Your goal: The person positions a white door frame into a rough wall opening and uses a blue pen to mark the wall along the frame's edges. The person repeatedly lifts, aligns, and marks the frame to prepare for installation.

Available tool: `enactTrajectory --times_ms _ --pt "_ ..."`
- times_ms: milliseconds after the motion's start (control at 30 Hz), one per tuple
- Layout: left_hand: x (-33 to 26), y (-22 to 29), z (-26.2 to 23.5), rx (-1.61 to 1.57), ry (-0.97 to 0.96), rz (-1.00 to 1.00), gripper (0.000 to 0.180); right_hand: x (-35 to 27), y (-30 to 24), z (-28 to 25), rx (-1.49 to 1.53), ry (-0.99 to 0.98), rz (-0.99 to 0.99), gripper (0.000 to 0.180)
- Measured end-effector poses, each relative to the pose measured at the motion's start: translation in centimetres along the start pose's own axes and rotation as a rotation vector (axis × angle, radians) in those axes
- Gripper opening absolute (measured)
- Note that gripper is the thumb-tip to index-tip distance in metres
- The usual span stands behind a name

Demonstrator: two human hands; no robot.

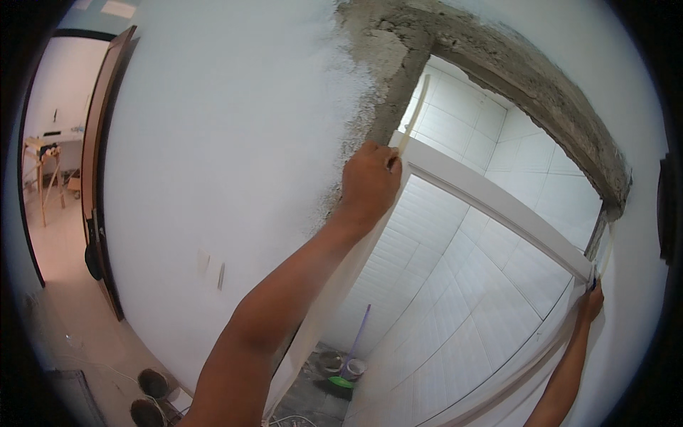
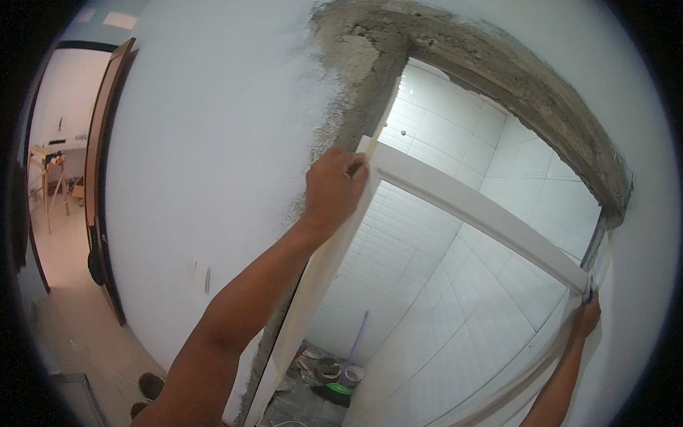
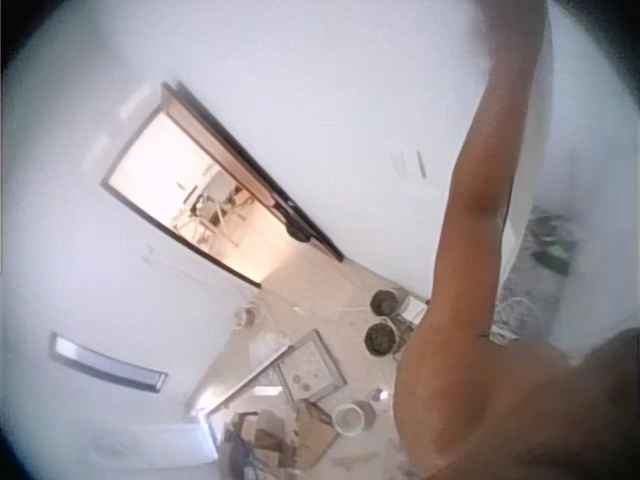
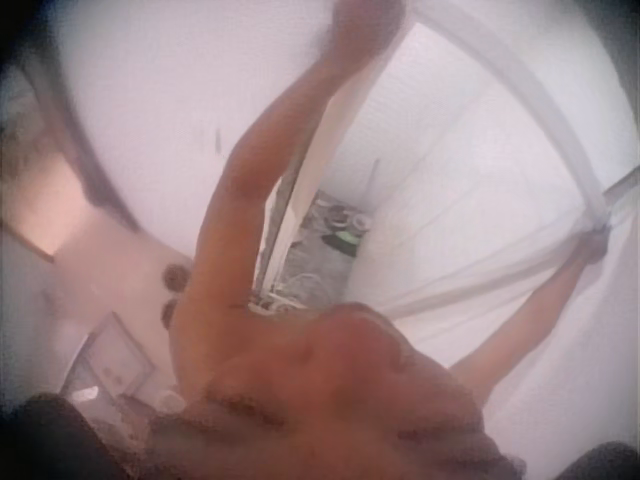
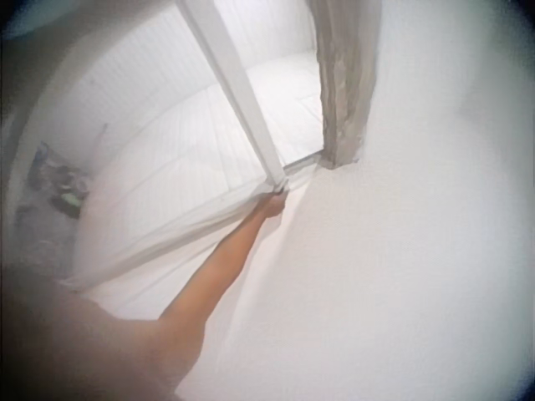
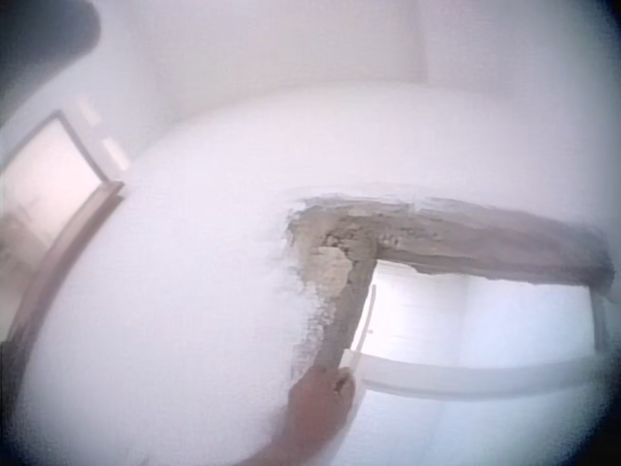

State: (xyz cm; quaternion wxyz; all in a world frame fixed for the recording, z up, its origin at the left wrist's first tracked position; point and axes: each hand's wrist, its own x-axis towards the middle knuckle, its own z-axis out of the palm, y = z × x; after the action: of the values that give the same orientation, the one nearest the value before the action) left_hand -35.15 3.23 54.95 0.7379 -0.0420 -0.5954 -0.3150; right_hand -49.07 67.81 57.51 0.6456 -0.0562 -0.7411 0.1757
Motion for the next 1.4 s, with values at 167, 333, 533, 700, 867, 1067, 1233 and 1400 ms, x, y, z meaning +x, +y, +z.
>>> enactTrajectory --times_ms 167,333,533,700,867,1067,1233,1400 --pt "-0.1 0.0 0.1 -0.062 0.001 0.02 0.016 0.5 0.1 -0.1 -0.112 -0.042 0.027 0.045" --pt "-0.2 -0.2 0.4 -0.022 -0.002 0.044 0.016 1.1 0.8 0.0 -0.165 -0.012 -0.026 0.044" --pt "-0.2 -0.4 0.7 0.052 0.001 0.096 0.013 1.0 0.4 -0.2 -0.214 -0.04 0.023 0.043" --pt "-0.2 -0.4 0.7 0.107 -0.03 0.068 0.014 0.7 0.2 -0.4 -0.091 0.015 -0.039 0.04" --pt "0.0 -1.0 0.3 0.115 -0.026 0.082 0.013 0.5 0.4 -0.1 0.016 -0.026 -0.148 0.036" --pt "0.7 -2.4 0.5 0.082 -0.054 0.138 0.017 -0.3 -1.1 -0.6 -0.266 -0.095 -0.006 0.037" --pt "0.9 -2.8 0.3 0.081 -0.07 0.136 0.019 -1.8 -3.4 -1.9 -0.4 -0.14 -0.042 0.043" --pt "1.0 -3.1 0.4 0.091 -0.102 0.152 0.02 -1.7 -4.2 -2.0 -0.374 -0.119 -0.026 0.046"
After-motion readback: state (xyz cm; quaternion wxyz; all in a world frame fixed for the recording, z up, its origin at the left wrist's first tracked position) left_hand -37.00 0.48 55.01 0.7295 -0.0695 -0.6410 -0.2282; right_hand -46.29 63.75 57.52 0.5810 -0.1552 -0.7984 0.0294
